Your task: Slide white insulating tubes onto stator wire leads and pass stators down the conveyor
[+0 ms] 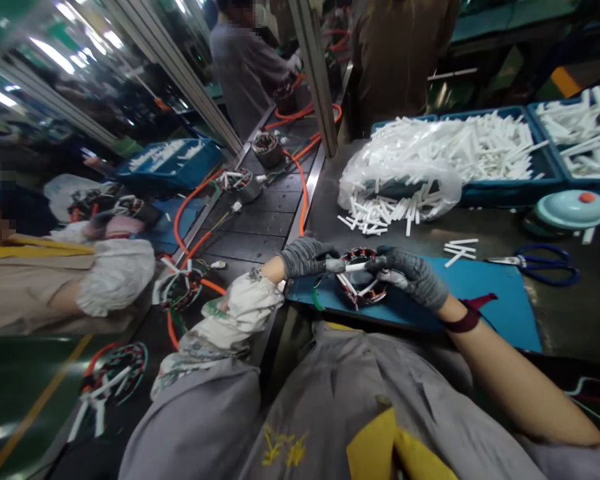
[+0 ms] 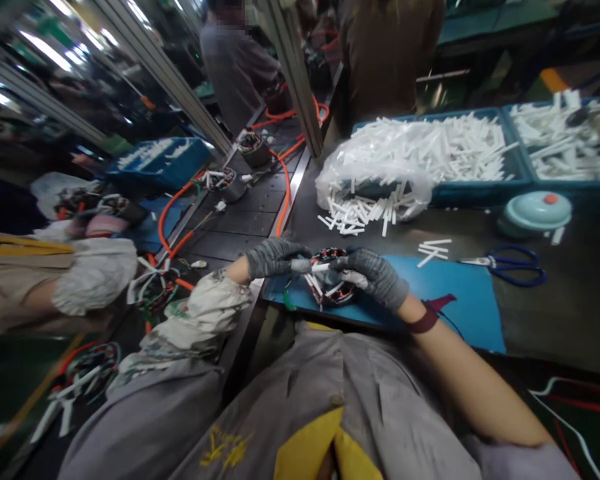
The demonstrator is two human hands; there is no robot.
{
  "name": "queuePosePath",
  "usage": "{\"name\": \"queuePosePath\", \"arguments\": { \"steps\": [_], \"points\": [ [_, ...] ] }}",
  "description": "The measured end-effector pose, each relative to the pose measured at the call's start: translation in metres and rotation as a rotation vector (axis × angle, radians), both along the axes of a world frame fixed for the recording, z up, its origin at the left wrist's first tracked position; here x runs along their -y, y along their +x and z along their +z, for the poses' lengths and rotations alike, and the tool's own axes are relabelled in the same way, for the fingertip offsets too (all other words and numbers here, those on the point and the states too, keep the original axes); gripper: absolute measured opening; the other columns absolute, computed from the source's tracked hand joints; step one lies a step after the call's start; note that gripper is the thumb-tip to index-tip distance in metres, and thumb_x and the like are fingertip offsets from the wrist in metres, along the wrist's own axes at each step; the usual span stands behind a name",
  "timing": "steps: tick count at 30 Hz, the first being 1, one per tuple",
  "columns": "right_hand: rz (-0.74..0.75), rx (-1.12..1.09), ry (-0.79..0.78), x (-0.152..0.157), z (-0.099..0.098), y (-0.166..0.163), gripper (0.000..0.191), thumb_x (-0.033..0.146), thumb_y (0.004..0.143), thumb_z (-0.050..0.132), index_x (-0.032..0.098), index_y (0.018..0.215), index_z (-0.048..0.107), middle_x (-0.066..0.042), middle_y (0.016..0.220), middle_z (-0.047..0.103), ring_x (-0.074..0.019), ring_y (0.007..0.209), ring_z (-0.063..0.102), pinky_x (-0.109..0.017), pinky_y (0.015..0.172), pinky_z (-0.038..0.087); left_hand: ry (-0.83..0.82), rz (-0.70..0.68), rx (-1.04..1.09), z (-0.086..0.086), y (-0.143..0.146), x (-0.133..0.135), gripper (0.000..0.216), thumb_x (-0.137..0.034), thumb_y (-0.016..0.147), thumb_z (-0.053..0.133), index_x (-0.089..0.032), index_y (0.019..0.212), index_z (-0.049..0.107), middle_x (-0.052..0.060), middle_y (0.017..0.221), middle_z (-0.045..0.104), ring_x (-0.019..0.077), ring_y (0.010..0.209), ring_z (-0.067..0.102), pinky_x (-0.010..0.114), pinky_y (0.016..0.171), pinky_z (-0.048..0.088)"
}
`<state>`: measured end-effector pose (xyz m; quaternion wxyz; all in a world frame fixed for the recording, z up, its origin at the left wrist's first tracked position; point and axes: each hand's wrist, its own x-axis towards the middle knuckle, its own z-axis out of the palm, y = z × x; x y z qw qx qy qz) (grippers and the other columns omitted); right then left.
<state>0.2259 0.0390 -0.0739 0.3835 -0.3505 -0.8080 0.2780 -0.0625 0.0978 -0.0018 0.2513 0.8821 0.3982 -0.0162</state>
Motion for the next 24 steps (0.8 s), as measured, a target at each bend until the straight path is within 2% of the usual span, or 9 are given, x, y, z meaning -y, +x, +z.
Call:
{"name": "queuePosePath", "arguments": {
  "steps": [2,4,6,8,11,14,18,22,24],
  "points": [
    [0.059,-0.05,-0.091,-0.001,0.004,0.008,0.04,0.045,0.09,0.065,0.028,0.126,0.067,-0.006,0.123,0.073,-0.0248,0.113,0.068,-0.039,0.099,0.056,-0.053,0.08,0.06,-0.002,-0.002,0.009,0.048,-0.053,0.089,0.062,-0.018,0.121,0.069,0.004,0.089,0.074,0.0173,0.081,0.067,0.025,0.072,0.048],
    [0.136,-0.095,-0.171,0.001,0.006,0.015,0.047,0.046,0.084,0.072,0.028,0.128,0.066,-0.006,0.127,0.071,-0.0248,0.116,0.067,-0.038,0.1,0.055,-0.045,0.087,0.158,-0.001,0.003,0.013,0.05,-0.052,0.087,0.066,-0.017,0.123,0.067,0.006,0.099,0.073,0.0185,0.087,0.067,0.028,0.078,0.05],
    [0.202,-0.123,-0.235,0.002,0.008,0.02,0.042,0.045,0.082,0.075,0.028,0.121,0.07,-0.006,0.124,0.072,-0.0244,0.115,0.068,-0.038,0.101,0.053,-0.002,-0.001,0.256,0.0,0.014,0.013,0.05,-0.05,0.086,0.068,-0.018,0.124,0.066,0.009,0.109,0.071,0.0208,0.098,0.066,0.032,0.086,0.051],
    [0.198,-0.148,-0.307,0.001,0.007,0.022,0.035,0.046,0.083,0.074,0.026,0.113,0.073,-0.006,0.118,0.074,-0.0241,0.112,0.069,-0.038,0.1,0.053,0.036,-0.154,0.298,0.001,0.03,0.013,0.051,-0.048,0.086,0.069,-0.018,0.126,0.066,0.011,0.114,0.07,0.0226,0.102,0.066,0.033,0.089,0.051],
    [0.107,-0.206,-0.431,-0.005,0.005,0.018,0.038,0.056,0.08,0.073,0.023,0.1,0.075,-0.007,0.106,0.077,-0.0247,0.102,0.071,-0.04,0.093,0.055,0.089,-0.265,0.184,0.003,0.055,0.014,0.043,-0.047,0.092,0.061,-0.016,0.121,0.069,0.011,0.108,0.072,0.0234,0.098,0.068,0.033,0.085,0.051],
    [0.059,-0.231,-0.507,-0.015,0.006,0.012,0.047,0.064,0.071,0.077,0.02,0.088,0.074,-0.006,0.092,0.077,-0.0235,0.088,0.071,-0.038,0.083,0.057,0.131,-0.243,-0.029,0.005,0.065,0.019,0.038,-0.043,0.098,0.051,-0.018,0.119,0.07,0.01,0.106,0.073,0.023,0.093,0.069,0.032,0.081,0.051],
    [0.138,-0.098,-0.571,-0.03,0.017,0.004,0.05,0.063,0.072,0.075,0.018,0.093,0.075,-0.005,0.084,0.076,-0.0201,0.074,0.069,-0.033,0.07,0.056,0.177,-0.185,-0.157,0.001,0.05,0.023,0.038,-0.04,0.099,0.047,-0.018,0.12,0.069,0.01,0.109,0.073,0.0242,0.096,0.066,0.035,0.087,0.049],
    [0.257,0.086,-0.489,-0.038,0.035,-0.007,0.047,0.061,0.075,0.073,0.019,0.096,0.076,-0.005,0.09,0.077,-0.0217,0.082,0.07,-0.032,0.075,0.055,0.044,-0.2,0.122,-0.01,0.028,0.027,0.038,-0.04,0.1,0.043,-0.017,0.116,0.069,0.009,0.11,0.072,0.0213,0.1,0.064,0.033,0.094,0.047],
    [0.264,0.145,-0.477,-0.039,0.042,-0.012,0.047,0.062,0.075,0.071,0.019,0.095,0.076,-0.004,0.088,0.076,-0.0207,0.08,0.069,-0.03,0.072,0.054,0.008,-0.154,0.274,-0.016,0.022,0.031,0.039,-0.042,0.1,0.043,-0.016,0.115,0.068,0.01,0.11,0.072,0.0217,0.104,0.064,0.034,0.097,0.046]
  ]
}}
